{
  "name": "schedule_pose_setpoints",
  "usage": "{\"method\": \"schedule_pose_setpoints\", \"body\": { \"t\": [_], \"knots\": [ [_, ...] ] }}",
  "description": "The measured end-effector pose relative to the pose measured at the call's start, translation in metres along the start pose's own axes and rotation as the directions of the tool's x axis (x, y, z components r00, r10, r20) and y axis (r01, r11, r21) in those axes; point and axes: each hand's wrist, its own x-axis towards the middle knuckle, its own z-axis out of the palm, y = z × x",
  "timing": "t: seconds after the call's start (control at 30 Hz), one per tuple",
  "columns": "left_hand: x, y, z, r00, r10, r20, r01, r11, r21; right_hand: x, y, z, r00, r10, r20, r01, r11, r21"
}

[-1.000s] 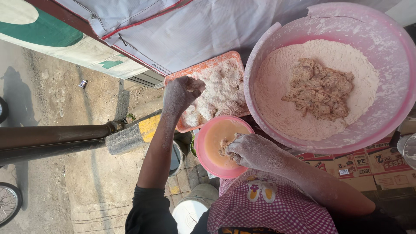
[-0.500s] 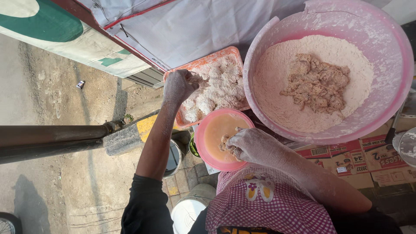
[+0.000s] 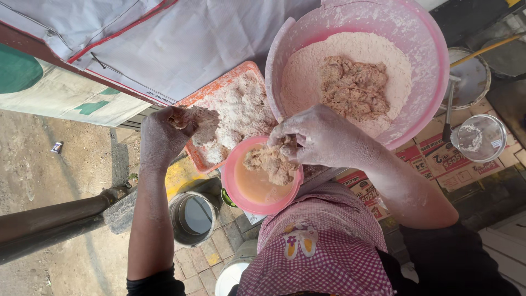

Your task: The person repeatedly scoops dough from a pink bowl, dips it into a liquid in a smaller pink container, and then places it into a tray of flour. The person continues this process, mixing and coating the dough with flour throughout the clip.

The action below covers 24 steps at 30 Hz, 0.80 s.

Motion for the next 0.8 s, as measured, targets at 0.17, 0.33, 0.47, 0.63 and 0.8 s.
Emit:
{"method": "schedule_pose_setpoints", "body": {
  "t": [0.17, 0.33, 0.47, 0.63, 0.8],
  "knots": [
    [-0.023, 0.012, -0.026, 0.998, 0.061, -0.004, -0.061, 0.997, -0.055, -0.008, 0.094, -0.071, 0.967, 0.128, -0.222, -0.069, 0.964, 0.256],
    [-0.065, 0.037, -0.042, 0.998, 0.05, -0.035, -0.053, 0.996, -0.072, -0.011, 0.242, -0.096, 0.79, 0.599, -0.127, -0.6, 0.799, 0.036],
    [-0.087, 0.062, -0.05, 0.999, -0.035, 0.003, 0.035, 0.998, -0.046, -0.057, 0.307, -0.088, 0.762, 0.576, -0.297, -0.642, 0.733, -0.226],
    [-0.099, 0.1, -0.036, 0.987, -0.073, 0.143, 0.072, 0.997, 0.012, -0.12, 0.302, -0.064, 0.675, 0.66, -0.331, -0.728, 0.669, -0.151],
    [-0.108, 0.112, 0.003, 0.933, -0.166, 0.32, 0.164, 0.986, 0.031, -0.156, 0.274, -0.014, 0.712, 0.471, -0.522, -0.593, 0.8, -0.087]
  ]
}}
